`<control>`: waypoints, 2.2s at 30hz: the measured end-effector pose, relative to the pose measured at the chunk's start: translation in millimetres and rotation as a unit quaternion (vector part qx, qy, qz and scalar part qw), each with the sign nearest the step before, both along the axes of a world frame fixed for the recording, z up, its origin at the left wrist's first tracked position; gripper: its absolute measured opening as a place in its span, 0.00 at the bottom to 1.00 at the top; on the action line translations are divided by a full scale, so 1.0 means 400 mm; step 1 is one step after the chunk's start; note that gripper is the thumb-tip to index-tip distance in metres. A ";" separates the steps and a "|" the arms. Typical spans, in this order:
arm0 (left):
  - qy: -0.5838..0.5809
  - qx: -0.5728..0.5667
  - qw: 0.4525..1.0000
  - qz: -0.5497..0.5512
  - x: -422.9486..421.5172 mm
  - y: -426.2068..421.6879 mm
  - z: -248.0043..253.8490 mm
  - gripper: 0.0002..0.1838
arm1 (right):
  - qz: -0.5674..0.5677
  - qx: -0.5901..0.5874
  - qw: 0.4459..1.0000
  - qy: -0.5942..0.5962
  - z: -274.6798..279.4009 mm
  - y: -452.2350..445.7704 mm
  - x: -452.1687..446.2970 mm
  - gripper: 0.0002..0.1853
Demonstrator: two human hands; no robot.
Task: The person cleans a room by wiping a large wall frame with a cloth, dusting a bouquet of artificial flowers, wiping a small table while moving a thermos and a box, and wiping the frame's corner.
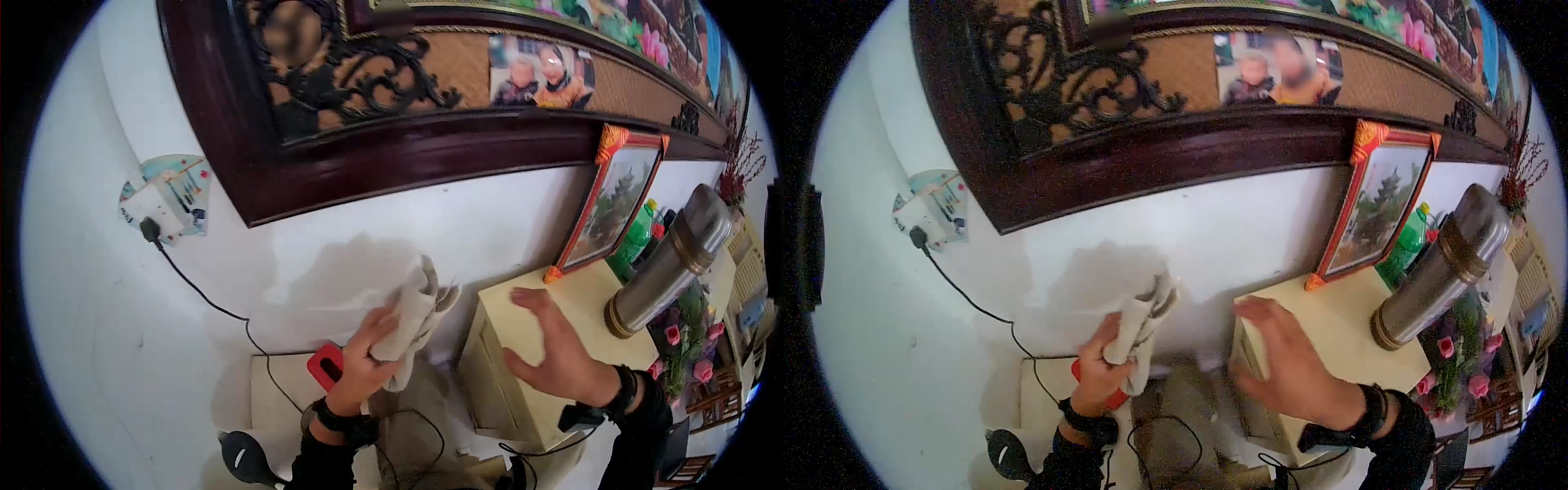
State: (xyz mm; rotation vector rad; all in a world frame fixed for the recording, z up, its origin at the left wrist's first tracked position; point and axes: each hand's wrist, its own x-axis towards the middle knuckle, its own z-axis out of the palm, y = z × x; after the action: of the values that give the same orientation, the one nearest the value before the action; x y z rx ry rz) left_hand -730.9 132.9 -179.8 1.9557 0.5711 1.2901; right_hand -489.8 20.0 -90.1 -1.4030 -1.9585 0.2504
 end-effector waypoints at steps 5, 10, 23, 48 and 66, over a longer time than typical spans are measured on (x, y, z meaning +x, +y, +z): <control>0.072 0.352 0.905 0.228 -0.047 0.027 0.261 0.23 | 0.024 0.290 0.949 -0.118 0.134 0.140 -0.177 0.31; 0.144 0.531 0.761 0.344 -0.057 0.086 0.431 0.16 | -0.019 0.512 0.840 -0.179 0.219 0.276 -0.282 0.28; 0.150 0.558 0.745 0.333 0.068 0.275 0.426 0.16 | -0.033 0.443 0.873 -0.201 0.230 0.454 -0.181 0.17; 0.082 0.588 0.778 0.205 0.437 0.253 0.400 0.14 | -0.279 0.449 0.797 -0.293 0.165 0.348 0.126 0.24; 0.214 0.485 0.726 0.438 0.067 0.248 0.339 0.33 | -0.030 0.498 0.817 -0.288 0.176 0.487 -0.236 0.26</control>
State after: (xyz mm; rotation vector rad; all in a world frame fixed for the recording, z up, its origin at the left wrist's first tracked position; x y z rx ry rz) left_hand -704.2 232.2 -44.1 3.0931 1.3743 1.9569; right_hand -584.4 214.7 -19.7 -0.8278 -1.9543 -1.2080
